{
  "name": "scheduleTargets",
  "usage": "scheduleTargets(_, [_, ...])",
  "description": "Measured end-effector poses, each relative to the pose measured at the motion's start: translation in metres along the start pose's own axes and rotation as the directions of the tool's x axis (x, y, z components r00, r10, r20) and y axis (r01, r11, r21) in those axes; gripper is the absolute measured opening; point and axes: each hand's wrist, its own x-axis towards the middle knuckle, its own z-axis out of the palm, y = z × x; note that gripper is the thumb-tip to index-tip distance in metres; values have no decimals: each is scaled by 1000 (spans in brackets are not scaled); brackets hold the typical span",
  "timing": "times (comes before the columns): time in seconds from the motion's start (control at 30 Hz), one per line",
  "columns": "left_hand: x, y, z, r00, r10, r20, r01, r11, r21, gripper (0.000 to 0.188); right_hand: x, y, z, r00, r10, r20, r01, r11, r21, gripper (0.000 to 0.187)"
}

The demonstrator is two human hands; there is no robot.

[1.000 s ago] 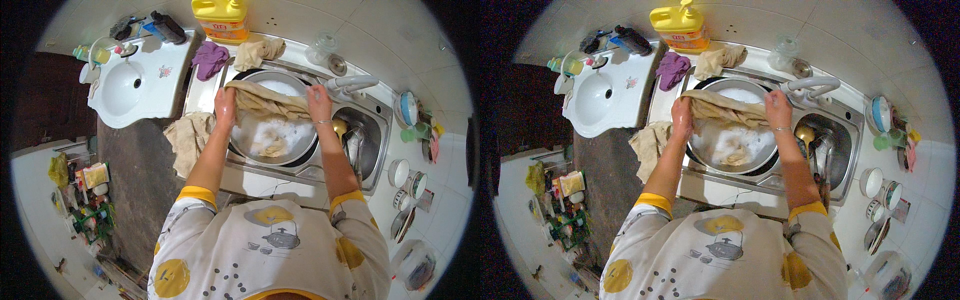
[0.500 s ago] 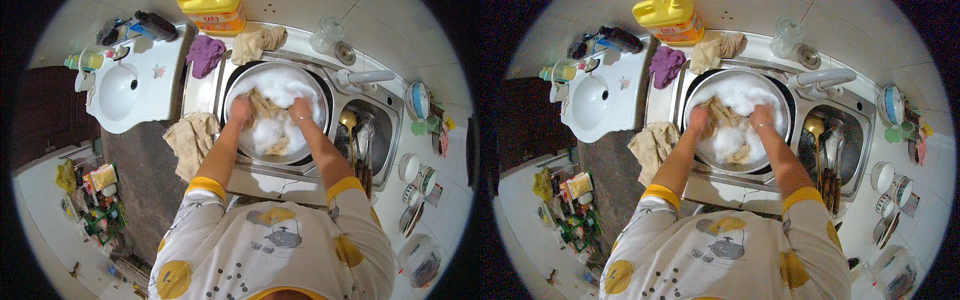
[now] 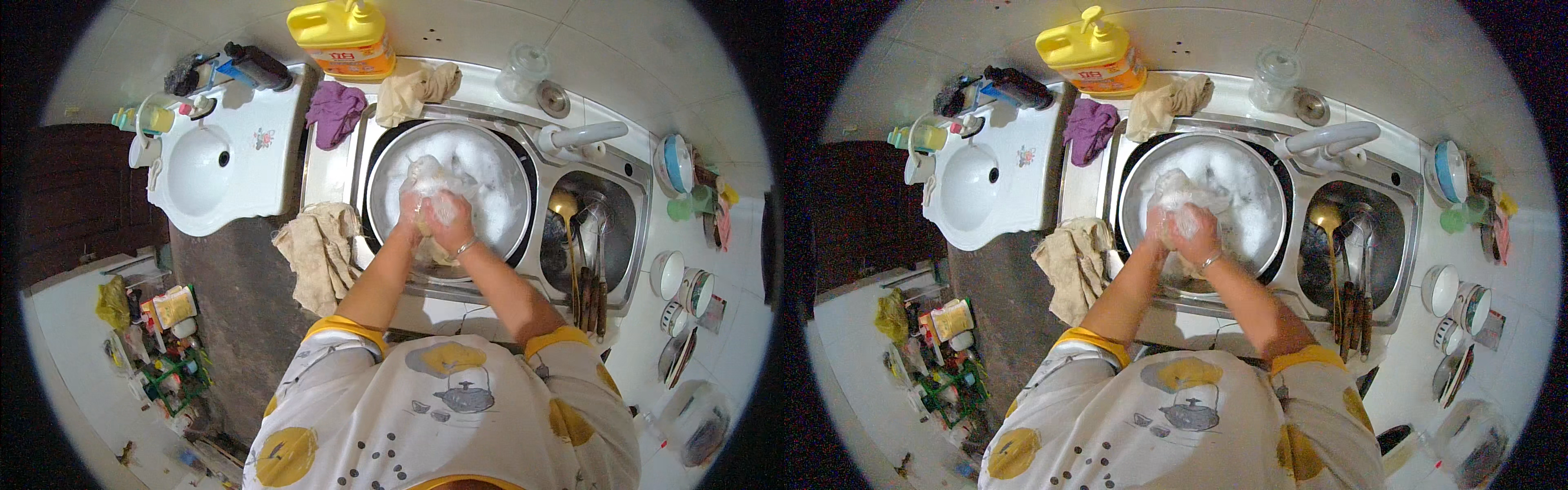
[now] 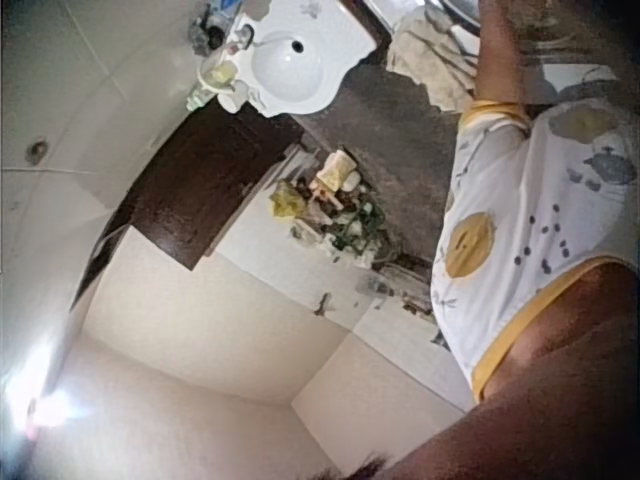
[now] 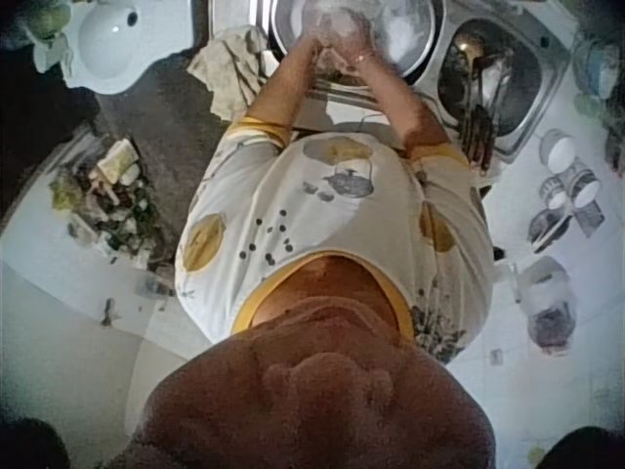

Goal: The person washes a light-colored cloth by hand in a stainless steel sink filled with soapy water. They repeatedly submerge, scrub, and wring the cloth to clean it, handling the fabric with both hands throughout the process.

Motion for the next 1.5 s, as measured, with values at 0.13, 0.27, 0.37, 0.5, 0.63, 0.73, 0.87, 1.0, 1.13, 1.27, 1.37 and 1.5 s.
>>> scheduleTargets(0.13, [-16,19,9,993,62,-96,25,702,712,23,41,53,-5,983,91,161,-56,976,-209,27])
scheduleTargets(0.27, [-27,46,2,989,70,-132,27,784,620,27,54,83,-43,968,244,61,-220,939,-266,35])
scheduleTargets(0.37, [-30,40,7,967,114,-226,2,889,459,49,30,116,-23,973,156,-170,-223,822,-524,42])
scheduleTargets(0.5, [5,9,-35,926,307,217,-176,-157,972,42,18,128,-14,969,174,174,-2,712,-703,42])
scheduleTargets(0.63, [21,28,-33,972,85,-218,56,819,571,30,48,127,-30,836,509,203,-350,781,-517,28])
scheduleTargets(0.73, [31,26,-24,970,-241,-39,241,971,-13,27,31,69,-8,999,-18,-39,17,1000,-26,32])
scheduleTargets(0.87, [15,19,0,998,-50,23,49,996,71,29,-13,-33,-7,962,-270,-35,271,943,194,32])
scheduleTargets(1.0, [3,-7,1,993,-44,114,82,932,-354,33,-3,-6,16,991,76,-112,-71,996,45,26])
scheduleTargets(1.13, [-3,-4,-8,974,183,-131,-124,923,363,27,48,54,16,974,225,25,-226,972,66,31])
scheduleTargets(1.27, [-40,26,23,990,144,-8,-105,755,648,34,81,108,-14,867,466,176,-431,879,-201,42])
scheduleTargets(1.37, [-29,35,9,983,36,-181,3,977,211,29,59,129,-18,866,386,-319,-357,922,148,53])
scheduleTargets(1.5, [22,-5,-51,969,241,54,-141,359,923,37,23,104,-1,996,91,15,-84,962,-258,53])
